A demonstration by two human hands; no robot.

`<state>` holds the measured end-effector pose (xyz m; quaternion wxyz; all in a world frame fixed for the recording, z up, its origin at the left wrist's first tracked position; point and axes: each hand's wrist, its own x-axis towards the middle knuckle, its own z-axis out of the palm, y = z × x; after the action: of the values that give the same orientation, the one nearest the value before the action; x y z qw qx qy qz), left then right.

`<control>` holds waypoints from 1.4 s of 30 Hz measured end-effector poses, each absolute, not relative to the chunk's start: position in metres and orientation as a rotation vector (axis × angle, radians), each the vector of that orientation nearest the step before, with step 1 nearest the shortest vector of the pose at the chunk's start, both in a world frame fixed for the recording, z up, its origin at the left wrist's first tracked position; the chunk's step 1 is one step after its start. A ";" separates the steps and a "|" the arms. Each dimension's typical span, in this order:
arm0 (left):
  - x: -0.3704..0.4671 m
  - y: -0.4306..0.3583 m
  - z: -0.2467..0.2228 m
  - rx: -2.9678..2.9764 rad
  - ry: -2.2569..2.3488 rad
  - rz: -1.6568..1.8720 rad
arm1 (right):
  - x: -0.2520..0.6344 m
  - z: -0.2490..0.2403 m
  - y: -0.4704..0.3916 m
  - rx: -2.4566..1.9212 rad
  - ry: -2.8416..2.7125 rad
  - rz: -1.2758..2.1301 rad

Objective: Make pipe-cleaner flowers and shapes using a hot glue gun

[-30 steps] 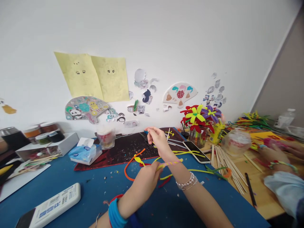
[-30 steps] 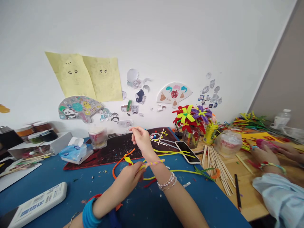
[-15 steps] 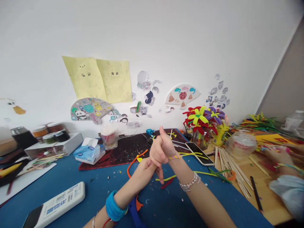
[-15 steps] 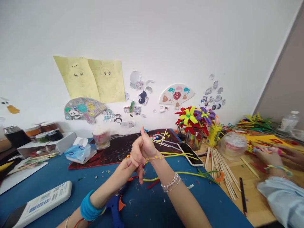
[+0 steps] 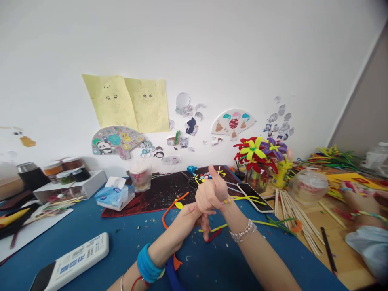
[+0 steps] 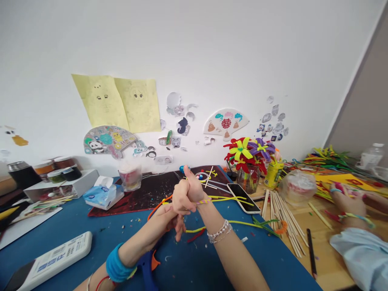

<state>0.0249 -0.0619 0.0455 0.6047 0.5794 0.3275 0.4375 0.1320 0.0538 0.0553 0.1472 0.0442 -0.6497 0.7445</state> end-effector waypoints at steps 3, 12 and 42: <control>0.022 -0.057 0.045 1.511 0.898 1.064 | 0.135 0.065 0.049 0.145 -1.652 2.061; 0.014 -0.051 0.056 1.715 1.130 1.450 | 0.138 0.094 0.031 0.026 -1.032 2.099; 0.003 -0.047 0.051 1.324 0.643 0.867 | 0.135 0.105 0.008 0.136 -1.042 2.343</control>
<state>0.0033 -0.0470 0.0508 0.6569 0.5844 0.2840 0.3825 0.1350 0.0084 0.1046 0.2830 0.0509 -0.3893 0.8751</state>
